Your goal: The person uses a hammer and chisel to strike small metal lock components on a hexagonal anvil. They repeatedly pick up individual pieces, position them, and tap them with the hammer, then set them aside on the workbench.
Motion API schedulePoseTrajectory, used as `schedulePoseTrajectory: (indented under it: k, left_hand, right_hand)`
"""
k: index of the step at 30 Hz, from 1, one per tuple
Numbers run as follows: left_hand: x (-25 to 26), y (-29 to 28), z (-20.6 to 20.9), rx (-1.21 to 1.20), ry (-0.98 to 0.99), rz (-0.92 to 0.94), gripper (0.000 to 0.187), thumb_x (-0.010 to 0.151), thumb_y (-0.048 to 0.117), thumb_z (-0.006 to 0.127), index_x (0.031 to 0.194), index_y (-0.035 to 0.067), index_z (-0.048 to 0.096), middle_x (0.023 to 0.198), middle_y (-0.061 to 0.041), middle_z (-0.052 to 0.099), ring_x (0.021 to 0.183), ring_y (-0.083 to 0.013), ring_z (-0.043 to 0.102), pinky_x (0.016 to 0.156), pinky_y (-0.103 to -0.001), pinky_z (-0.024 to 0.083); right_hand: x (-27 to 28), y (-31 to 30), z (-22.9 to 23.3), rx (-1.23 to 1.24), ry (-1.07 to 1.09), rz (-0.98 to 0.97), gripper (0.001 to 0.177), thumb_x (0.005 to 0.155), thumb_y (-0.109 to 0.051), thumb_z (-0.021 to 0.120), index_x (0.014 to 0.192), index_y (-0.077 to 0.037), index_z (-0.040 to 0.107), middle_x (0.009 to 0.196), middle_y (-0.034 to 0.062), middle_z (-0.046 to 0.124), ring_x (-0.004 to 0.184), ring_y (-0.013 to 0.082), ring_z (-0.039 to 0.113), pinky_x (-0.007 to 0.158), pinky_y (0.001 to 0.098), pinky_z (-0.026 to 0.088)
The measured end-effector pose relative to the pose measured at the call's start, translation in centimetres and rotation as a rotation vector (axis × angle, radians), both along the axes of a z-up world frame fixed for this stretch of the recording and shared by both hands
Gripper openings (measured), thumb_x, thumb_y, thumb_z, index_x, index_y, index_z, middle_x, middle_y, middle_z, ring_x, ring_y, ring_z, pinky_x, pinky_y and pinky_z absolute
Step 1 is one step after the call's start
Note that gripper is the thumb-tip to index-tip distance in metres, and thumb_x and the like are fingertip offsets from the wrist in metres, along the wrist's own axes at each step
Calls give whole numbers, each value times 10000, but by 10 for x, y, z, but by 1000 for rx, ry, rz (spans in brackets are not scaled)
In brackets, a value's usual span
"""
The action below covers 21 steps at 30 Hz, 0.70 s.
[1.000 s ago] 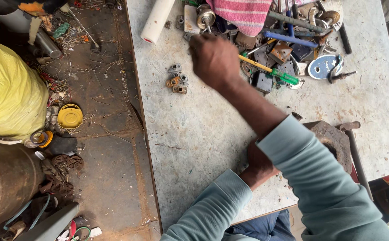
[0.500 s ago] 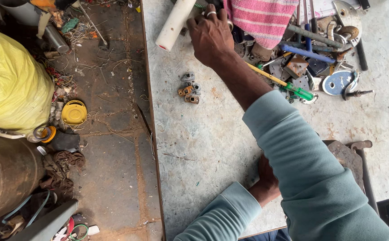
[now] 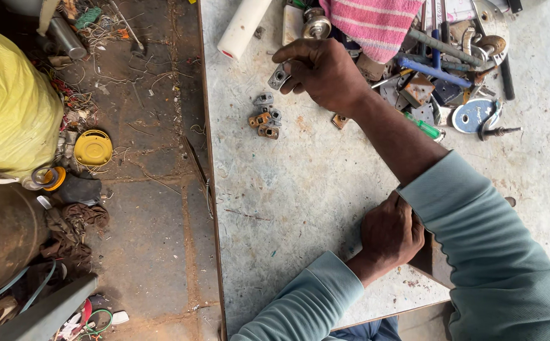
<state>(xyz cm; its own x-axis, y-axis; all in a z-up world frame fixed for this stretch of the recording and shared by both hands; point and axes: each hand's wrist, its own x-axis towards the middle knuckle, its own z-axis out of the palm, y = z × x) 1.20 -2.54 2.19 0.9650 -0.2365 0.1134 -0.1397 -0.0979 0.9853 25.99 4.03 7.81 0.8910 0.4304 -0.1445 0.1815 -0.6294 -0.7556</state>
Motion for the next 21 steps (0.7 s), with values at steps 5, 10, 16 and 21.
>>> schedulePoseTrajectory:
  k: [5,10,16,21]
  left_hand:
    - [1,-3,0,69,13,-21,198,879,106,626,958,-74,609,1019,-252,633,823,-399,683,723,-500,566]
    - [-2,-6,-8,100,-28,-55,189,791,102,653,838,-81,642,1125,-280,624,827,-380,694,740,-476,579]
    - [-1,-4,-6,58,-18,-62,248,819,106,663,974,-86,635,1061,-260,621,847,-367,697,741,-465,577]
    - [3,2,5,20,51,-27,190,937,137,622,1039,-23,611,1006,-210,651,867,-382,691,751,-486,563]
  right_hand:
    - [-13,-8,4,84,119,-21,211,1034,-48,582,1225,-2,659,1082,109,756,965,157,785,820,282,619]
    - [-29,-1,0,18,18,74,150,1032,-30,590,1155,20,659,1042,116,756,982,153,786,830,292,617]
    - [-41,6,8,-57,87,68,180,1020,-42,589,1171,6,675,1051,103,764,958,155,791,820,301,613]
    - [-60,-7,32,-20,119,44,226,1018,-63,595,1215,-5,689,1100,107,763,950,172,796,807,294,619]
